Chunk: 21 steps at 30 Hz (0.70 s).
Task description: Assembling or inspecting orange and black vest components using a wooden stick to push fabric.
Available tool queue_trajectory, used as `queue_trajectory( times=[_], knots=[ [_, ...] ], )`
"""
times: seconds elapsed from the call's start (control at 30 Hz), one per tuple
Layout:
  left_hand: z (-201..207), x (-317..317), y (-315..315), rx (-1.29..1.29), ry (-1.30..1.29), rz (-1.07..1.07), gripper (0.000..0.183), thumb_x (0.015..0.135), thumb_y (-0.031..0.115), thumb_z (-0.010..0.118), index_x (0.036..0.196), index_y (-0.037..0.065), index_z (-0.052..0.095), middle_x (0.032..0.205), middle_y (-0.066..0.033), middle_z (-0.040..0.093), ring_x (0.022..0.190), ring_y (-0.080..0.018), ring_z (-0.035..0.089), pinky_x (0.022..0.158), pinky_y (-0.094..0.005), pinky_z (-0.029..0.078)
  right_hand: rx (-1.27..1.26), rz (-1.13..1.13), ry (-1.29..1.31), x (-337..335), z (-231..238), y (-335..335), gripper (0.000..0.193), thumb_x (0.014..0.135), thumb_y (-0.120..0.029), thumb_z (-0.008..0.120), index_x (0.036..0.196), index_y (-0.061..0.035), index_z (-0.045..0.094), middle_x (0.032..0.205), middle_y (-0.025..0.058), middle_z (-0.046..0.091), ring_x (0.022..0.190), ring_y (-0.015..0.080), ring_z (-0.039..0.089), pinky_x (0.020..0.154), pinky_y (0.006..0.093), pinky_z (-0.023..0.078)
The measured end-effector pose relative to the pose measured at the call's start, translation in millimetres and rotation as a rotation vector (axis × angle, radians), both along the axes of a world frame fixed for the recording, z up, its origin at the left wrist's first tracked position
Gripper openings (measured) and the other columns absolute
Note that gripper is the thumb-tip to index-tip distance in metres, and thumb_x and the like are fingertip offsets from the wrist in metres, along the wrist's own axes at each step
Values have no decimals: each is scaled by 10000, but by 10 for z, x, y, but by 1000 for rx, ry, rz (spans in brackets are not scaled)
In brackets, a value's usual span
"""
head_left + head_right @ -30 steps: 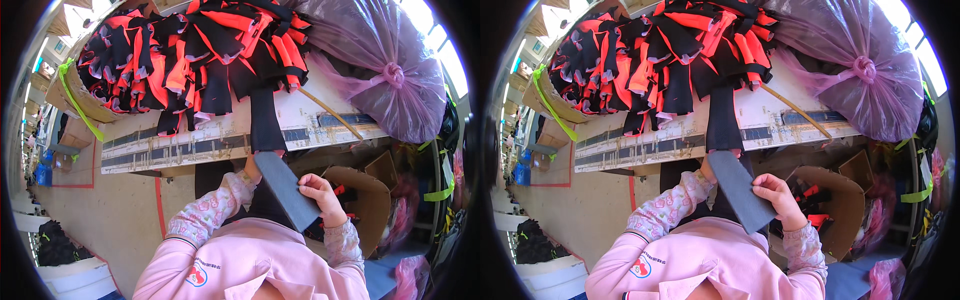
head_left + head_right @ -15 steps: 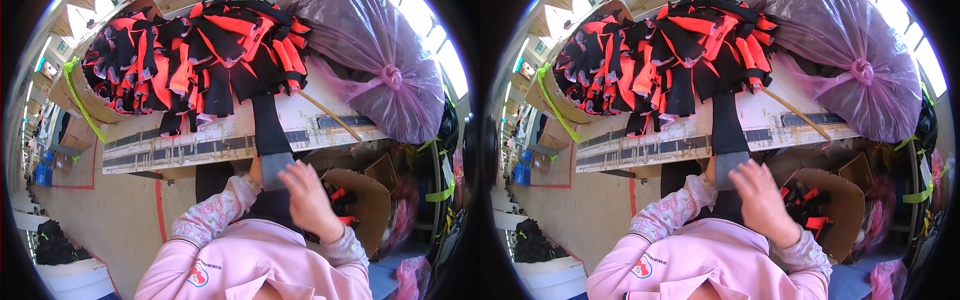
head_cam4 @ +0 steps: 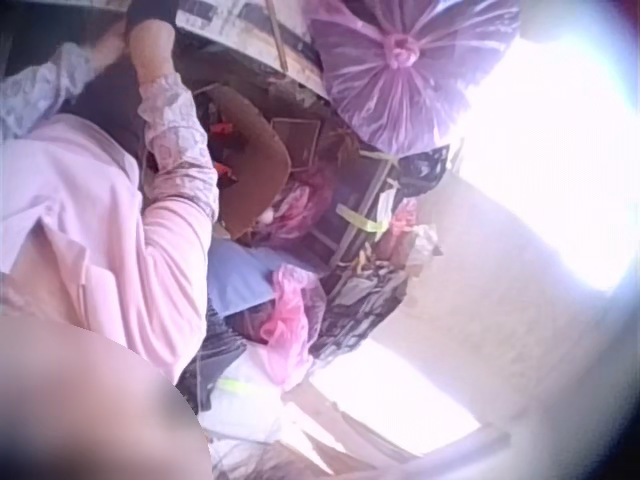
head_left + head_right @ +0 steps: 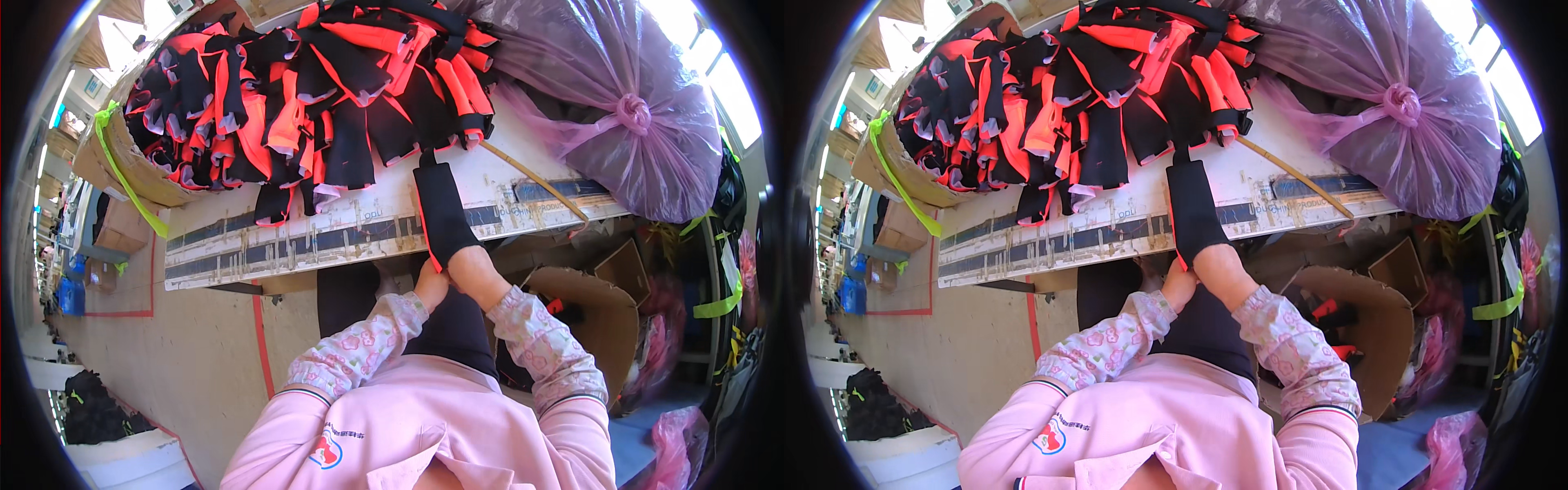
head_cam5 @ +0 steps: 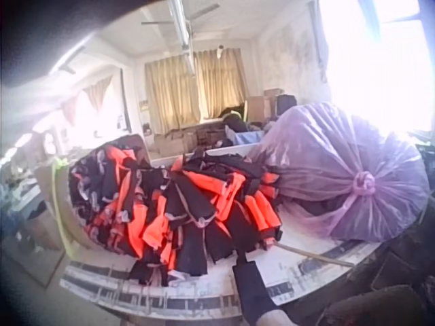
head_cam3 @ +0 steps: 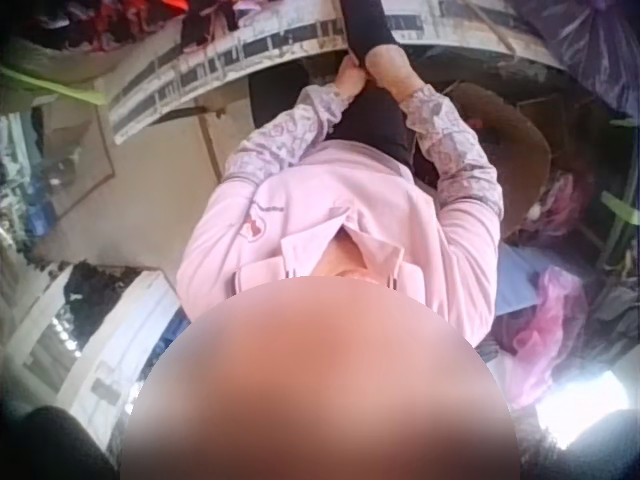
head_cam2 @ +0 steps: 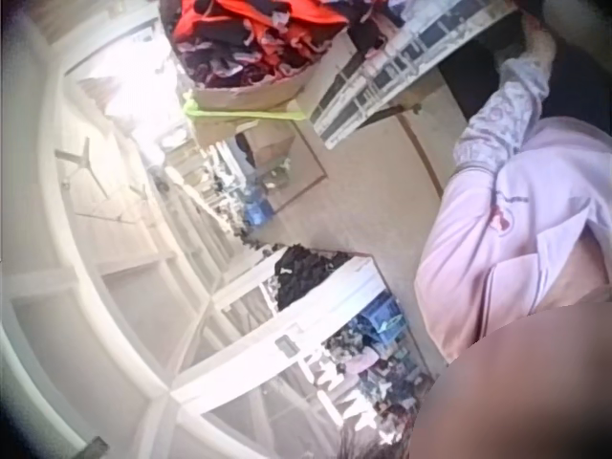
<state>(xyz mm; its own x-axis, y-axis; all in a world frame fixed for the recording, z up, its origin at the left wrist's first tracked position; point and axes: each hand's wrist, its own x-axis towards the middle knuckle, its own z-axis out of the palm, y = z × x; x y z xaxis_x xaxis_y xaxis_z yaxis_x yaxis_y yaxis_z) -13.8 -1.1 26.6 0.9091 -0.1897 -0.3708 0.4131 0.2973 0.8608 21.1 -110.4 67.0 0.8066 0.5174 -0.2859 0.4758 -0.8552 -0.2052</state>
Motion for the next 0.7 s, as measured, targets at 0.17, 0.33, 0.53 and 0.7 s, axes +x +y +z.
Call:
queue_trajectory(
  times=[0.17, 0.33, 0.53, 0.7],
  knots=[
    [-104, 15, 15, 14, -36, -30, 163, 877, 49, 450, 968, 12, 580, 742, -109, 616, 563, -200, 593, 516, -330, 495, -94, 118, 194, 256, -332, 14, 109, 736, -188, 667, 640, -135, 662, 689, 47, 648, 753, 201, 637, 646, 325, 482],
    [-117, -16, 41, -274, 194, 271, 192, 924, 125, 434, 1062, 69, 554, 978, -73, 614, 844, -175, 601, 707, -295, 489, 380, 42, 30, -47, -70, 71, 136, 804, -163, 528, 734, -66, 592, 717, 131, 626, 755, 300, 614, 662, 395, 479],
    [-558, -33, 193, -312, 106, 127, 276, 941, 136, 426, 1210, 94, 471, 1133, -66, 554, 981, -129, 551, 800, -260, 460, 470, -53, -110, -242, -160, 212, 152, 788, -106, 493, 877, -36, 595, 841, 207, 610, 781, 357, 598, 689, 447, 477],
    [-685, -34, 254, 16, -148, 142, 320, 927, 104, 439, 1246, 75, 443, 1208, -53, 520, 1098, -151, 488, 925, -303, 400, 558, -146, -142, -154, -336, 321, 187, 781, -131, 516, 924, -86, 627, 885, 202, 618, 760, 321, 622, 667, 437, 494]
  ],
)
